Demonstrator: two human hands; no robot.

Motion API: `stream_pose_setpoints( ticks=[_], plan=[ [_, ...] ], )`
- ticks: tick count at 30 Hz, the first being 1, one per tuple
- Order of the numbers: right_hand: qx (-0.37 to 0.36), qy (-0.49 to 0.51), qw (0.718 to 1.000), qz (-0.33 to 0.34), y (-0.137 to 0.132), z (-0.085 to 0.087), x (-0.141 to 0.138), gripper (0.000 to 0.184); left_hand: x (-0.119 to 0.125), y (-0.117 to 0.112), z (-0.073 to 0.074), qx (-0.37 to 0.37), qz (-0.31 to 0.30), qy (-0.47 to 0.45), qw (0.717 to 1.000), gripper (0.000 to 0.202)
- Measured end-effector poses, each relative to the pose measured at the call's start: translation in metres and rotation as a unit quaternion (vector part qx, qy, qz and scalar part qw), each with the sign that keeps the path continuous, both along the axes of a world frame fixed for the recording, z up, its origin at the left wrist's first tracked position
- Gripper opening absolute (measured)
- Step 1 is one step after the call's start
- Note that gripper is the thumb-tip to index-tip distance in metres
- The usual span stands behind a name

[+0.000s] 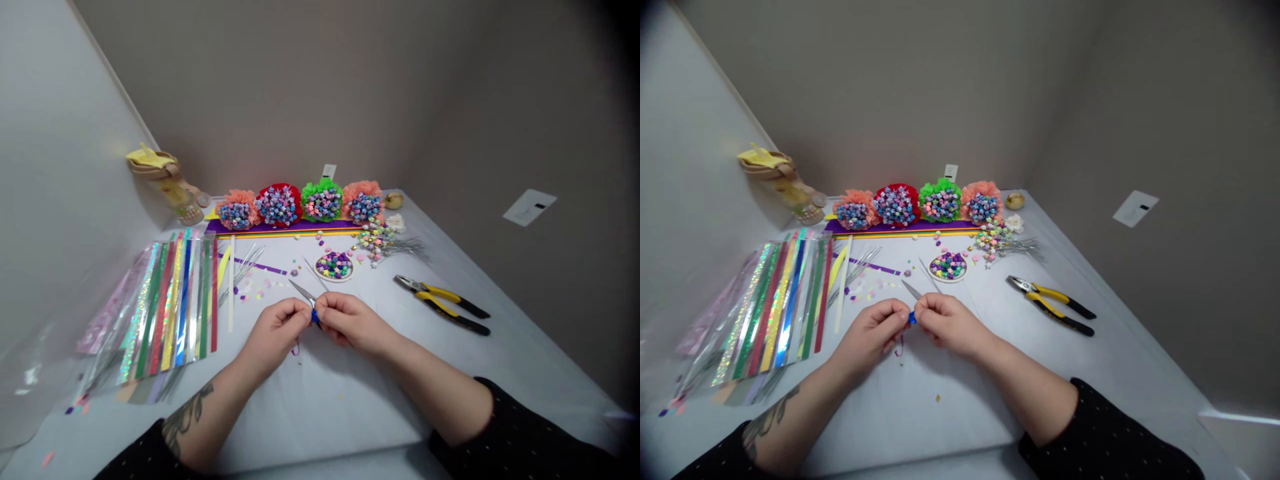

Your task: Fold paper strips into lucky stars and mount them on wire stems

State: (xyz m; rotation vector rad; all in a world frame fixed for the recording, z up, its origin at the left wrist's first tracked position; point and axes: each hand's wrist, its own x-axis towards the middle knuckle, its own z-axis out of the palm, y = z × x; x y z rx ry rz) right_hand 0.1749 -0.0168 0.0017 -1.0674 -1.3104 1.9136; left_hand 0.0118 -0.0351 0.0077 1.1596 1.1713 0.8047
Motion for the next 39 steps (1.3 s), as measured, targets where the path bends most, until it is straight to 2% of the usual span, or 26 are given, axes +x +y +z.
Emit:
stream_pose_setpoints(
  ticks=[3, 10, 14, 18, 22, 25, 30, 34, 39],
  plan=[
    [0.014, -0.012, 1.000, 0.009, 0.001, 0.000, 0.001, 0.016, 0.000, 0.000, 0.002, -0.004, -0.009, 0.013, 1.000, 0.022],
    [0.072, -0.089, 0.993, 0.009, 0.002, 0.000, 0.000, 0.018, -0.004, 0.003, 0.006, 0.062, -0.009, 0.117, 0.991, 0.017],
    [0.137, -0.076, 0.987, -0.033, 0.000, 0.002, 0.000, 0.016, -0.006, 0.004, 0.005, 0.070, 0.016, 0.133, 0.989, 0.015],
    [0.227, -0.082, 0.969, -0.056, 0.000, 0.002, 0.006, 0.010, -0.007, 0.005, 0.006, 0.061, 0.025, 0.115, 0.991, 0.014],
    [0.329, -0.119, 0.937, -0.002, 0.002, 0.002, 0.010, 0.003, -0.007, 0.005, 0.007, 0.054, 0.013, 0.110, 0.992, 0.015],
    [0.372, -0.128, 0.919, 0.019, 0.002, 0.006, 0.010, 0.005, -0.007, 0.004, 0.007, 0.053, 0.009, 0.113, 0.992, 0.013],
    [0.370, -0.160, 0.915, -0.016, 0.000, 0.008, 0.004, 0.010, -0.005, 0.002, 0.007, 0.063, 0.012, 0.122, 0.991, 0.016],
    [0.344, -0.179, 0.921, -0.049, 0.000, 0.006, 0.001, 0.012, -0.004, 0.001, 0.007, 0.066, 0.020, 0.121, 0.990, 0.016],
    [0.314, -0.202, 0.926, -0.060, 0.000, 0.002, 0.000, 0.012, -0.003, 0.000, 0.007, 0.078, 0.019, 0.134, 0.988, 0.016]
  ],
)
